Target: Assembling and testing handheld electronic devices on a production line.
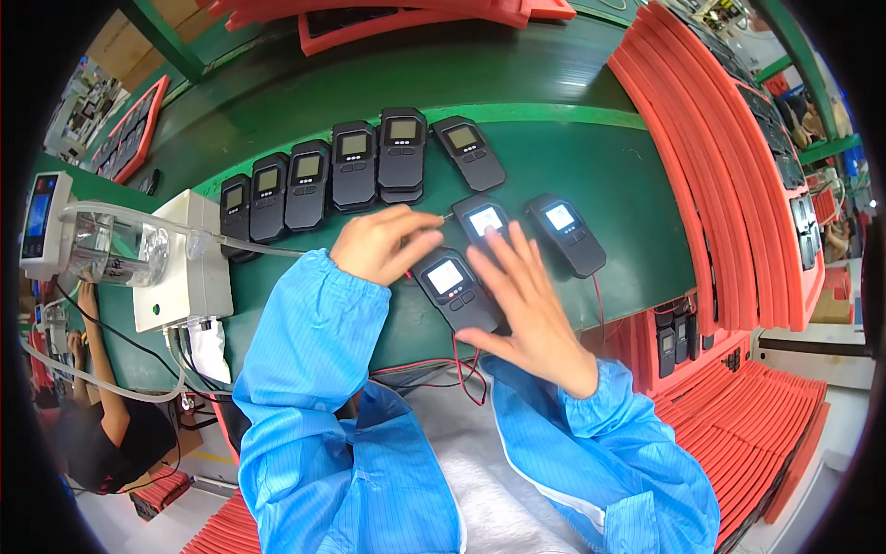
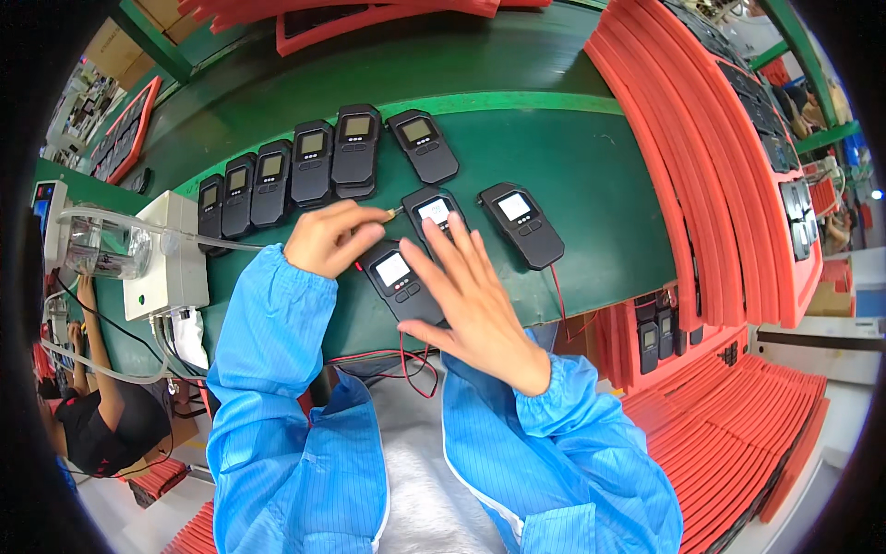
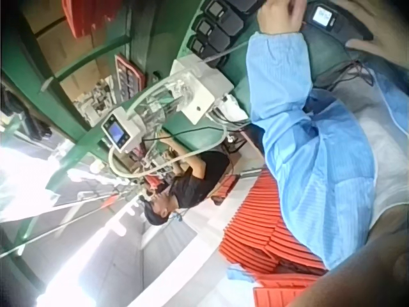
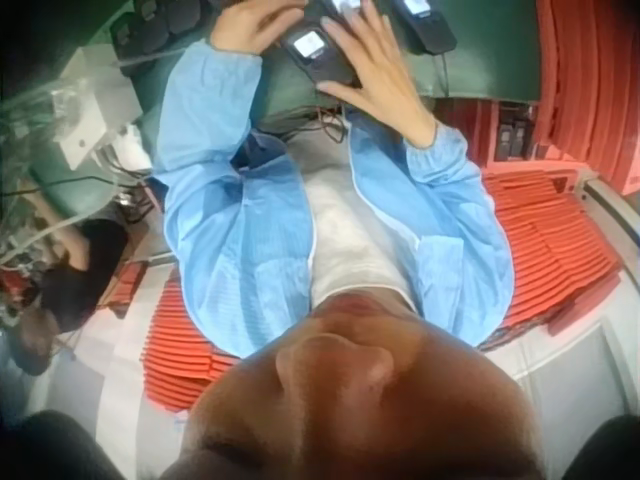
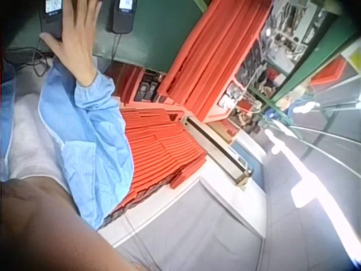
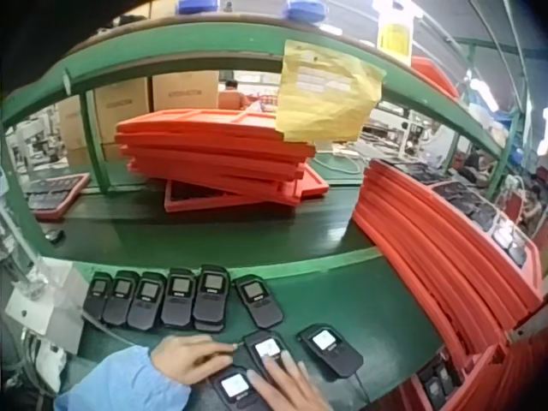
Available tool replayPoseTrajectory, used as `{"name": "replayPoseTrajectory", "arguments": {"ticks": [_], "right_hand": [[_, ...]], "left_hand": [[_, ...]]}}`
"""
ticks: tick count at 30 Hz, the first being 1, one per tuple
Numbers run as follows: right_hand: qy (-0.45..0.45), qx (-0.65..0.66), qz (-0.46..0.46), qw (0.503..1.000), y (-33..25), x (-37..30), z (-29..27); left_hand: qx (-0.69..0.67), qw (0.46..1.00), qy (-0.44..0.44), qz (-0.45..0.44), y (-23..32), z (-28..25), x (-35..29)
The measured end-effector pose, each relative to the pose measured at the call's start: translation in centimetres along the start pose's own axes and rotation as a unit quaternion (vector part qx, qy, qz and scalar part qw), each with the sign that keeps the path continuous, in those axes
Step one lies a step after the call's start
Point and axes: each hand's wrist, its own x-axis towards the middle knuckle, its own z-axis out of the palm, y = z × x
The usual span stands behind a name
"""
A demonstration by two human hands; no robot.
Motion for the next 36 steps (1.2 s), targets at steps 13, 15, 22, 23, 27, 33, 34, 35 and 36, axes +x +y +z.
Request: {"name": "replayPoseTrajectory", "arguments": {"ticks": [13, 15, 22, 23, 27, 33, 34, 35, 36], "right_hand": [[-0.004, 0.393, 0.108, 0.913, -3.7, 1.4, 3.6], [-0.042, 0.413, 0.121, 0.902, -3.6, 2.6, 3.6], [0.002, 0.470, 0.157, 0.869, -3.9, 4.3, 4.9], [0.000, 0.468, 0.156, 0.870, -4.0, 4.4, 5.0], [0.021, 0.446, 0.126, 0.886, -4.4, 4.8, 5.0], [0.031, 0.318, 0.084, 0.944, -5.0, 4.8, 4.5], [0.032, 0.287, 0.092, 0.953, -4.9, 4.8, 4.5], [0.042, 0.281, 0.096, 0.954, -4.7, 4.8, 4.4], [0.048, 0.223, 0.063, 0.972, -4.3, 4.7, 4.4]], "left_hand": [[-0.304, 0.937, -0.167, -0.045, 1.3, -2.2, -1.1], [-0.395, 0.904, -0.119, -0.110, 0.8, -2.2, -1.4], [-0.457, 0.882, -0.037, -0.105, -0.7, -2.7, -0.4], [-0.466, 0.879, -0.030, -0.096, -0.6, -2.7, -0.4], [-0.456, 0.888, -0.006, -0.050, -1.3, -2.6, -0.5], [-0.421, 0.907, 0.013, -0.005, -1.7, -2.4, -0.9], [-0.402, 0.915, 0.006, -0.015, -1.9, -2.5, -0.8], [-0.382, 0.924, 0.001, -0.026, -1.8, -2.4, -0.8], [-0.385, 0.923, -0.009, -0.017, -1.5, -2.0, -0.7]]}}
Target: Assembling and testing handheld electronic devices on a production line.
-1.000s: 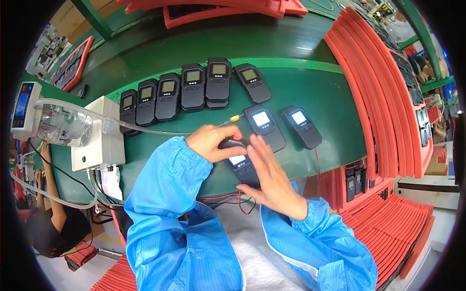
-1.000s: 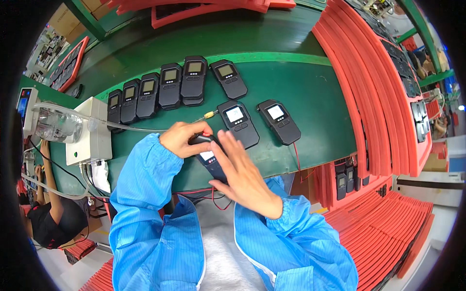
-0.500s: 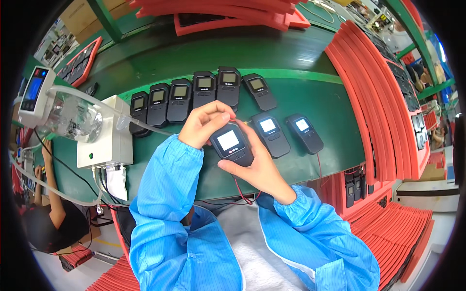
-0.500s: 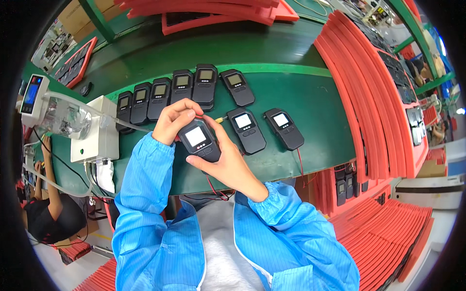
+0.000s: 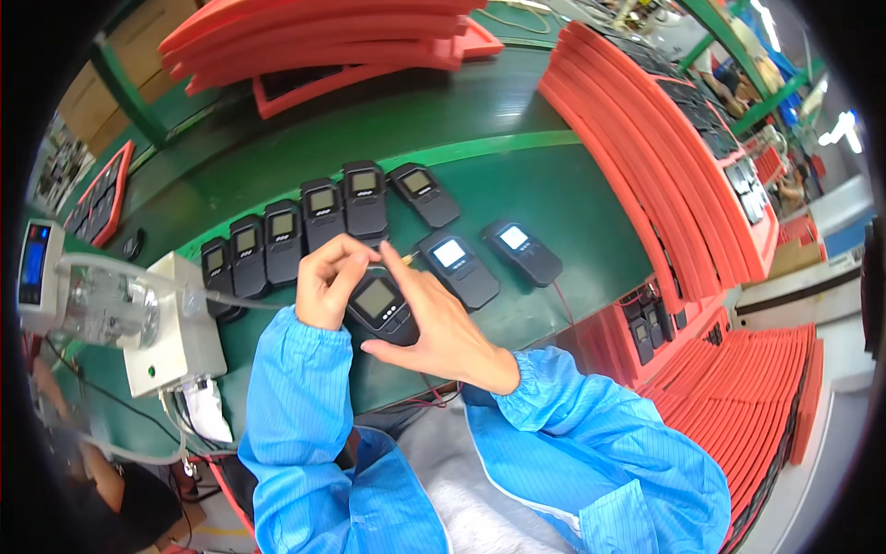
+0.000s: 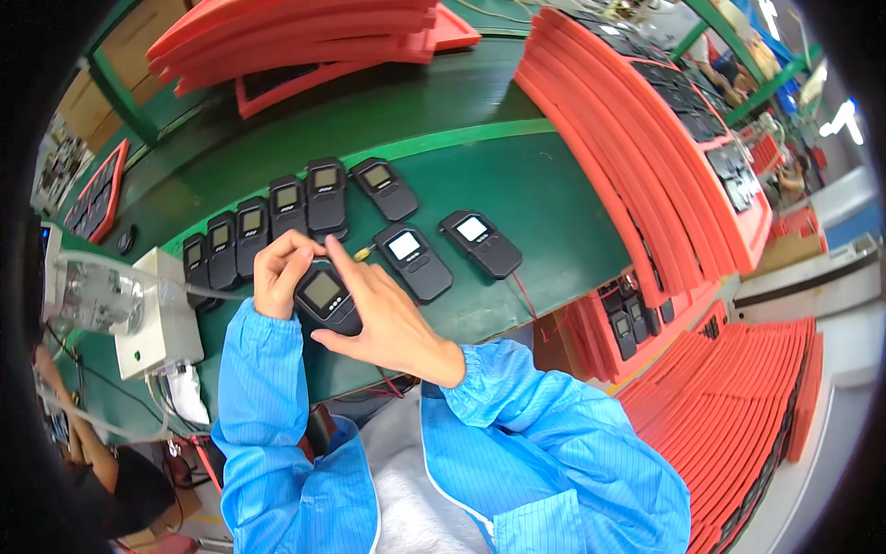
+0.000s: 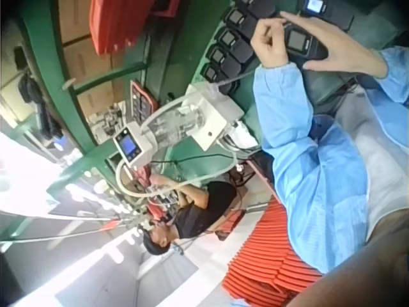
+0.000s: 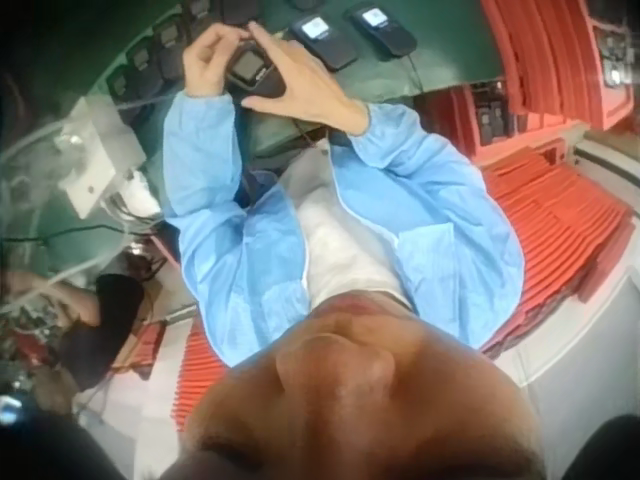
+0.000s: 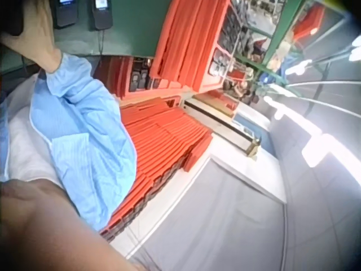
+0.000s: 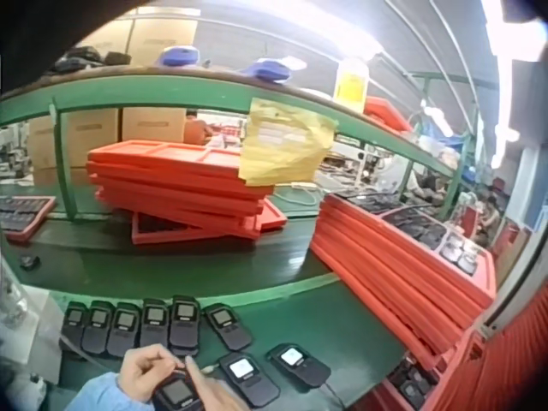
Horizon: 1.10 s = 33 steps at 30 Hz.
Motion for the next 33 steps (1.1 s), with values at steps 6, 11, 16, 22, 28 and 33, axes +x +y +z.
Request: {"name": "replayPoseTrajectory", "arguments": {"ticks": [6, 11, 16, 22, 28, 33], "right_hand": [[0.023, -0.147, -0.051, 0.988, 0.0, -1.3, -5.8], [0.295, -0.384, -0.122, 0.867, 0.1, -4.0, -20.4], [0.430, -0.523, -0.082, 0.731, 1.5, -10.4, -40.1], [0.261, -0.670, 0.098, 0.688, 18.5, -29.9, -74.0], [0.267, -0.570, 0.098, 0.771, 29.1, -34.5, -81.9], [0.274, -0.553, 0.140, 0.774, 21.9, -33.7, -82.3]], "left_hand": [[-0.181, 0.982, -0.012, -0.055, -0.3, 1.5, 0.0], [0.055, 0.995, 0.078, -0.007, -0.2, 2.4, -0.6], [0.323, 0.938, 0.045, 0.115, -0.7, 3.0, -1.0], [0.375, 0.907, 0.031, 0.189, -1.9, 4.1, 1.6], [0.381, 0.907, 0.055, 0.173, -1.6, 2.8, -0.2], [0.346, 0.917, 0.056, 0.189, -3.8, 1.5, -0.3]]}}
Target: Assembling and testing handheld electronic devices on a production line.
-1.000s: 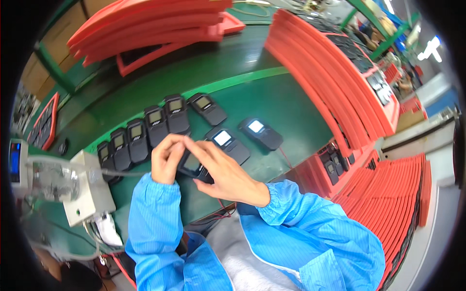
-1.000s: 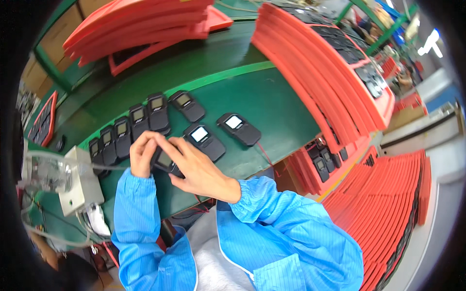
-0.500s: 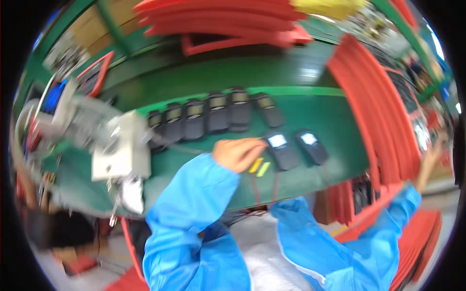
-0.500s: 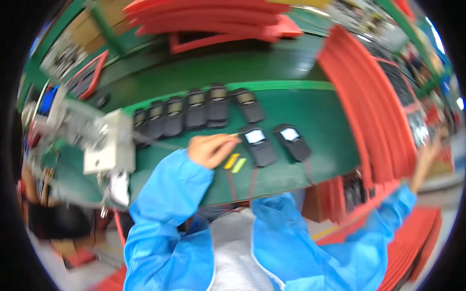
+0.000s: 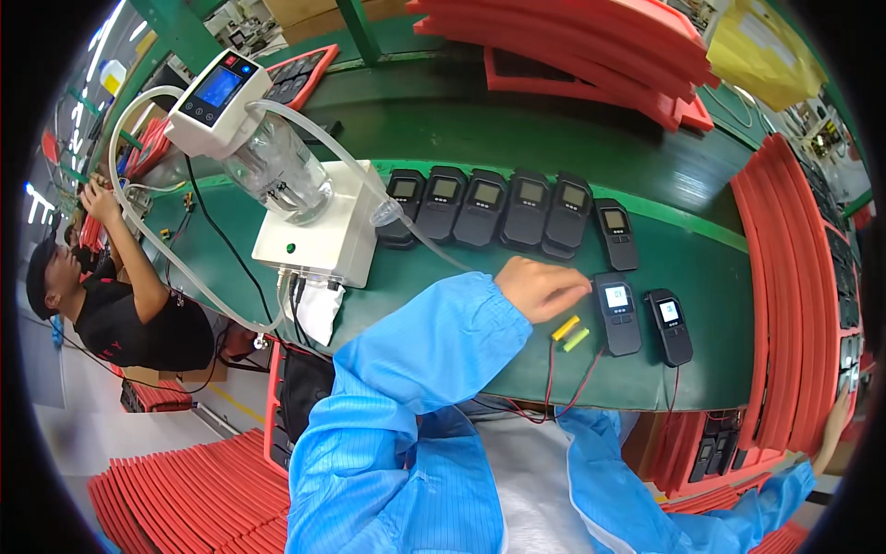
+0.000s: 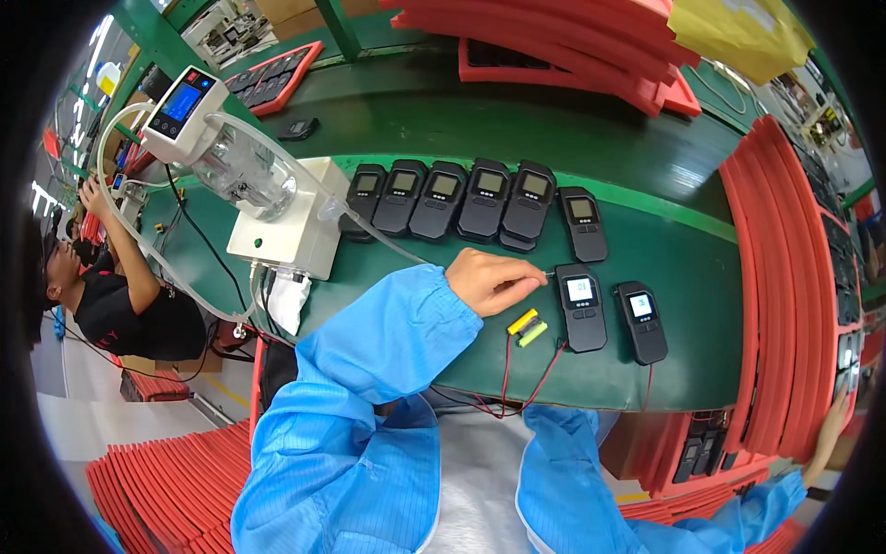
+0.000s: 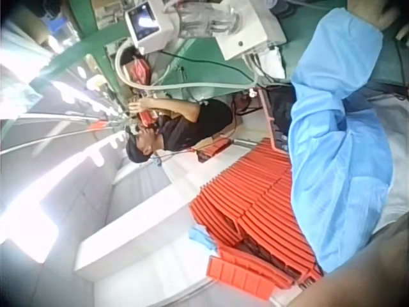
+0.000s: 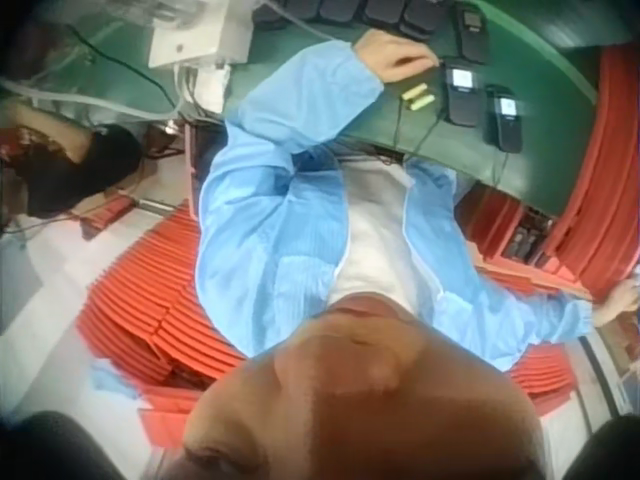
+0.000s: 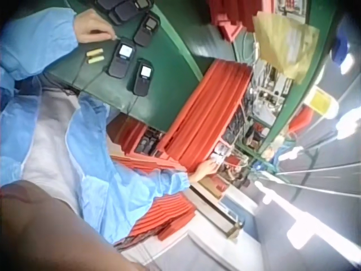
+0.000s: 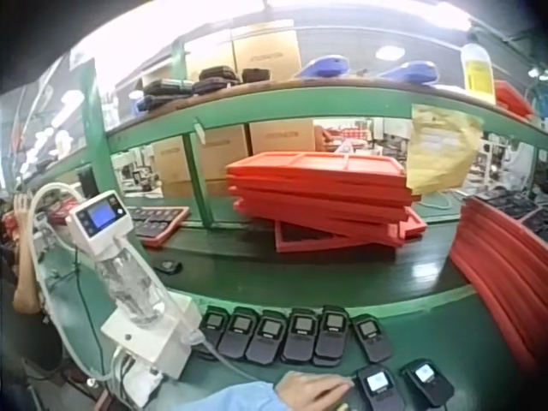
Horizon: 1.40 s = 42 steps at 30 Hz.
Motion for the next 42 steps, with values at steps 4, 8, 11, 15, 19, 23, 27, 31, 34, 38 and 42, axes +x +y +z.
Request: {"name": "replayPoseTrajectory", "arguments": {"ticks": [4, 8, 11, 15, 19, 23, 27, 31, 34, 38, 42], "right_hand": [[-0.035, 0.082, 0.066, 0.994, -18.7, -3.7, 7.8], [-0.044, -0.319, -0.072, 0.944, -32.8, -5.1, 0.8], [0.024, -0.309, -0.058, 0.949, -43.0, -6.6, -0.3], [0.125, 0.046, -0.064, 0.989, -62.6, -9.9, 0.4], [-0.067, 0.312, -0.231, 0.919, -74.4, -13.0, 2.4], [-0.140, 0.304, -0.356, 0.872, -81.9, -16.6, 6.7], [-0.145, 0.257, -0.379, 0.877, -84.4, -18.3, 9.9], [-0.132, 0.343, -0.389, 0.845, -83.5, -18.4, 9.7], [-0.190, 0.536, -0.204, 0.797, -83.5, -18.6, 7.9], [-0.145, 0.728, 0.008, 0.670, -83.0, -18.4, 7.3], [-0.066, 0.653, -0.022, 0.754, -80.5, -17.5, 8.3]], "left_hand": [[0.052, 0.998, -0.028, -0.007, 2.4, 0.9, 2.0], [0.021, 0.999, 0.038, 0.026, 1.4, -0.6, 1.1], [0.033, 0.996, 0.069, -0.053, 2.2, -2.1, 1.7], [0.071, 0.988, 0.094, -0.097, 3.6, -1.9, 5.1], [0.150, 0.979, 0.010, -0.135, 3.8, -0.2, 8.9], [0.379, 0.899, -0.131, -0.173, 3.2, 5.8, 13.3], [0.447, 0.846, -0.171, -0.235, 2.7, 9.0, 13.6], [0.448, 0.849, -0.165, -0.229, 1.1, 8.7, 13.4], [0.422, 0.862, -0.171, -0.222, 0.8, 8.6, 13.1], [0.273, 0.926, -0.135, -0.224, 1.5, 7.3, 12.0], [-0.174, 0.931, -0.077, -0.312, 4.9, 3.9, 8.5]]}}
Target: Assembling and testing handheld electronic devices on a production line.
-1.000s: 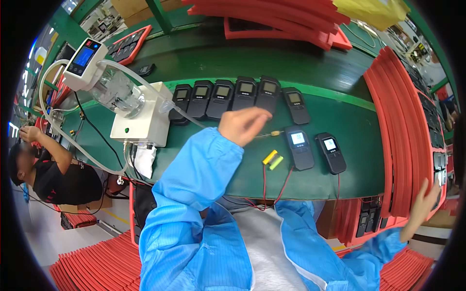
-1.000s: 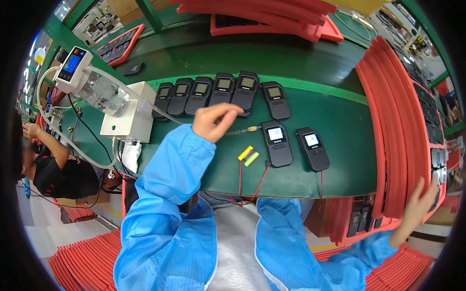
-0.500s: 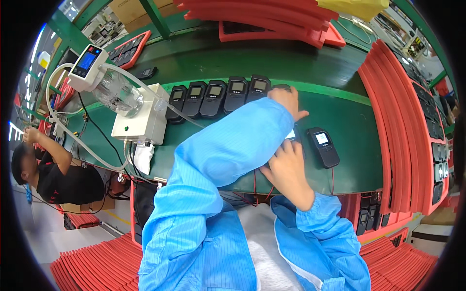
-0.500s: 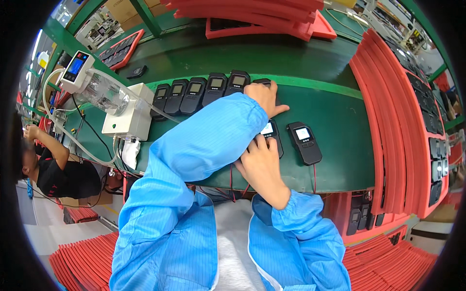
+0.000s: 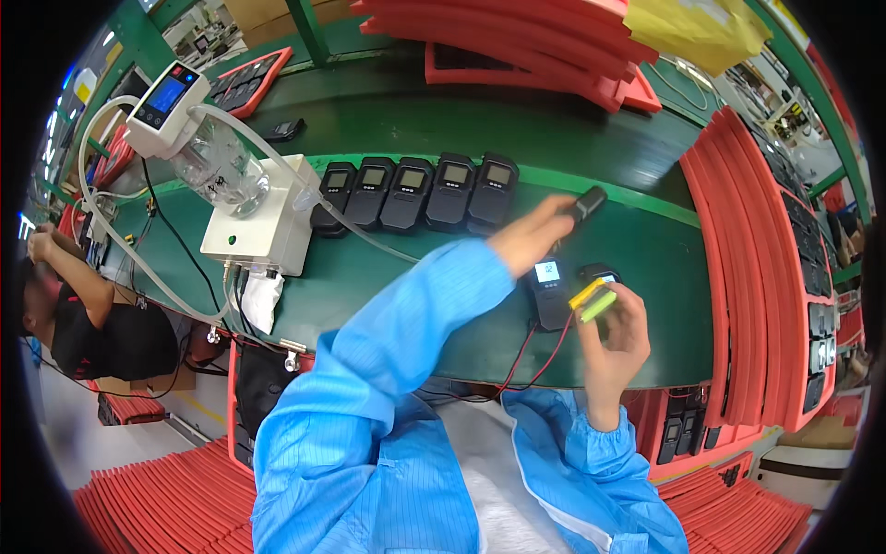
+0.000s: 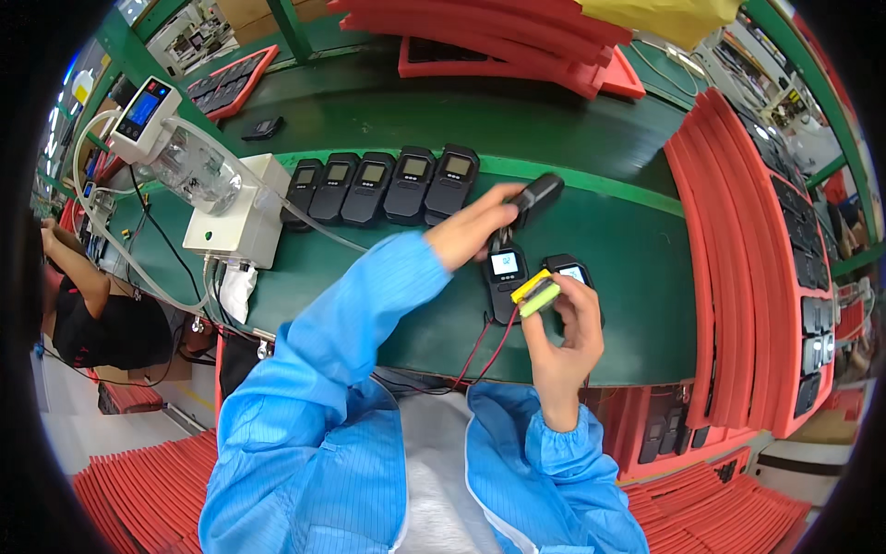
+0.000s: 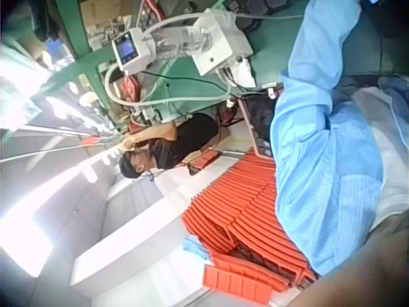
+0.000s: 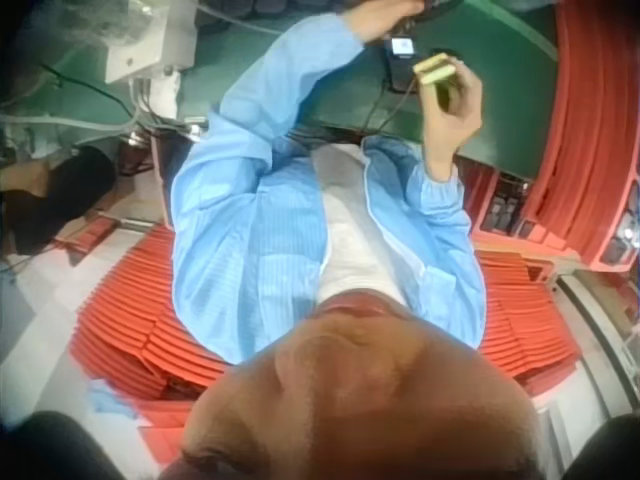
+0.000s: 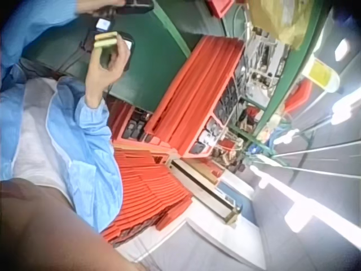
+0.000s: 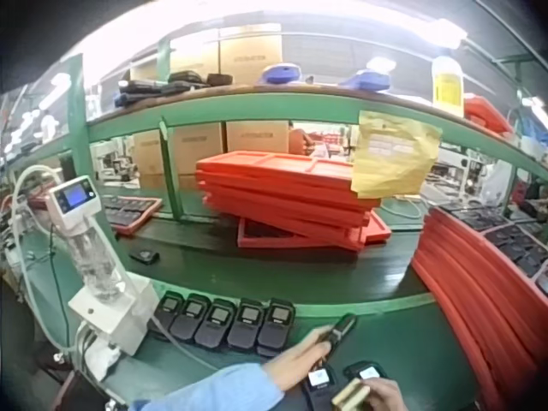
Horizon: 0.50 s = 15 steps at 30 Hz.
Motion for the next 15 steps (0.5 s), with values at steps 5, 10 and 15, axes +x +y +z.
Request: {"name": "replayPoseTrajectory", "arguments": {"ticks": [5, 10, 15], "right_hand": [[-0.198, -0.256, -0.224, 0.919, -1.4, 0.8, 1.7], [-0.304, -0.207, -0.293, 0.883, -0.7, -0.1, 4.2], [-0.264, -0.180, -0.333, 0.887, -1.1, -0.6, 5.2]], "left_hand": [[-0.235, 0.954, -0.159, -0.097, -0.6, -1.6, -8.4], [-0.276, 0.951, -0.073, -0.122, -1.3, -3.2, -12.6], [-0.197, 0.974, -0.036, -0.106, -1.1, -2.3, -15.3]]}}
